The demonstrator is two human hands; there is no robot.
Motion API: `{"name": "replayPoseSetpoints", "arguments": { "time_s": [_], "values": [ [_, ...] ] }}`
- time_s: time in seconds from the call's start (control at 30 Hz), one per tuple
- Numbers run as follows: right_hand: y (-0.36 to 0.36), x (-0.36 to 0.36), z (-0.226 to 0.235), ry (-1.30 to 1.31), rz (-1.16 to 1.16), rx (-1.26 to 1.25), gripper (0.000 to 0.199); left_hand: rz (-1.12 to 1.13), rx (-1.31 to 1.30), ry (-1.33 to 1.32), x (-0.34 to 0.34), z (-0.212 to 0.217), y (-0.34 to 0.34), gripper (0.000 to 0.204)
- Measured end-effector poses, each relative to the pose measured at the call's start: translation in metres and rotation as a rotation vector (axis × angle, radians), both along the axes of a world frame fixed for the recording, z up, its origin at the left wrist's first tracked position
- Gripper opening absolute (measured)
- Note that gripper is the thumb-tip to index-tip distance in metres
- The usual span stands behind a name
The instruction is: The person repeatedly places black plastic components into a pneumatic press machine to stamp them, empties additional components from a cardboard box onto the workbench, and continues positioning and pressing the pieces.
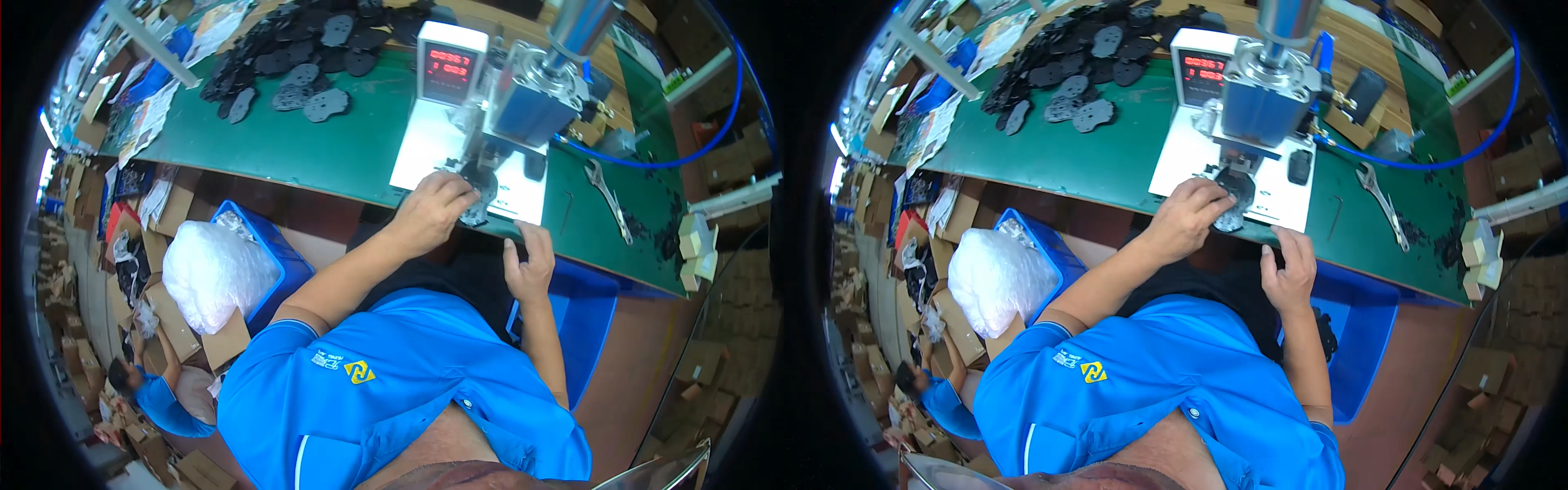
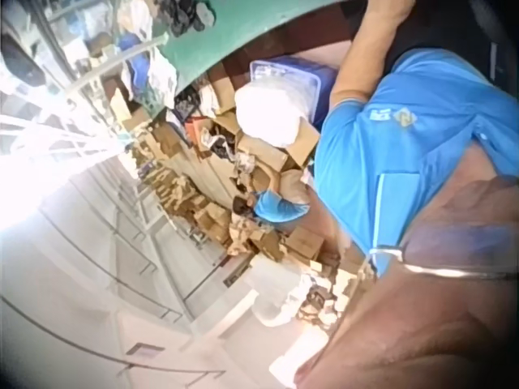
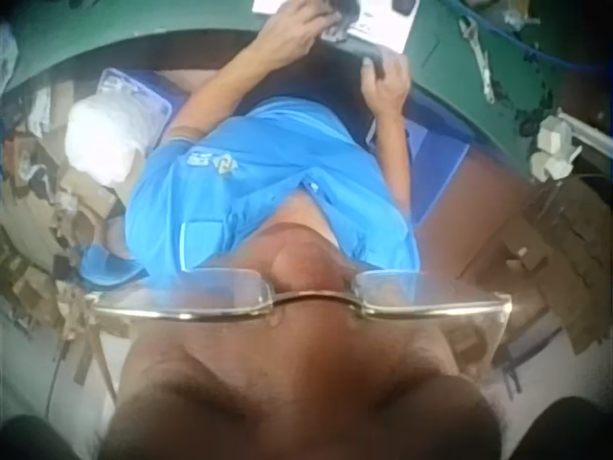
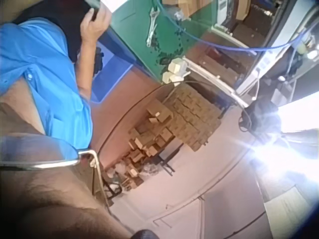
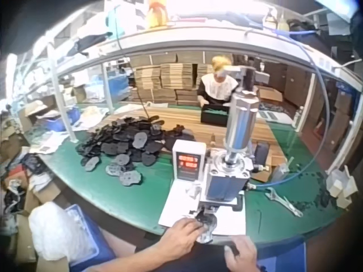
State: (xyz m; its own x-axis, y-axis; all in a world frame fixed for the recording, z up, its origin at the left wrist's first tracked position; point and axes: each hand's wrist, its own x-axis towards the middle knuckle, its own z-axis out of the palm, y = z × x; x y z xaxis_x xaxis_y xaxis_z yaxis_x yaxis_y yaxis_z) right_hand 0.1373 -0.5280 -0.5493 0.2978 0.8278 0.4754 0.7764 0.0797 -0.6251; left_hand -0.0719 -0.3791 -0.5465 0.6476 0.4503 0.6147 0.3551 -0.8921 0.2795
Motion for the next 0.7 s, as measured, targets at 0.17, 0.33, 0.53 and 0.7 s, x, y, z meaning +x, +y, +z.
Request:
{"name": "replayPoseSetpoints", "arguments": {
  "time_s": [0.17,0.33,0.53,0.7],
  "values": [
    [0.049,-0.012,-0.008,-0.112,0.125,0.121,0.046,-0.011,0.011,0.031,-0.002,0.001,0.001,0.049],
    [0.061,-0.015,-0.032,-0.114,0.130,0.170,0.050,-0.053,-0.070,0.026,-0.010,0.002,0.000,0.053],
    [0.067,-0.013,-0.034,-0.068,0.147,0.261,0.044,-0.059,-0.413,-0.169,-0.057,-0.003,0.068,0.053],
    [0.071,-0.013,-0.035,-0.072,0.156,0.287,0.043,0.687,-0.017,0.167,-0.118,-0.022,0.208,0.059]
  ]
}}
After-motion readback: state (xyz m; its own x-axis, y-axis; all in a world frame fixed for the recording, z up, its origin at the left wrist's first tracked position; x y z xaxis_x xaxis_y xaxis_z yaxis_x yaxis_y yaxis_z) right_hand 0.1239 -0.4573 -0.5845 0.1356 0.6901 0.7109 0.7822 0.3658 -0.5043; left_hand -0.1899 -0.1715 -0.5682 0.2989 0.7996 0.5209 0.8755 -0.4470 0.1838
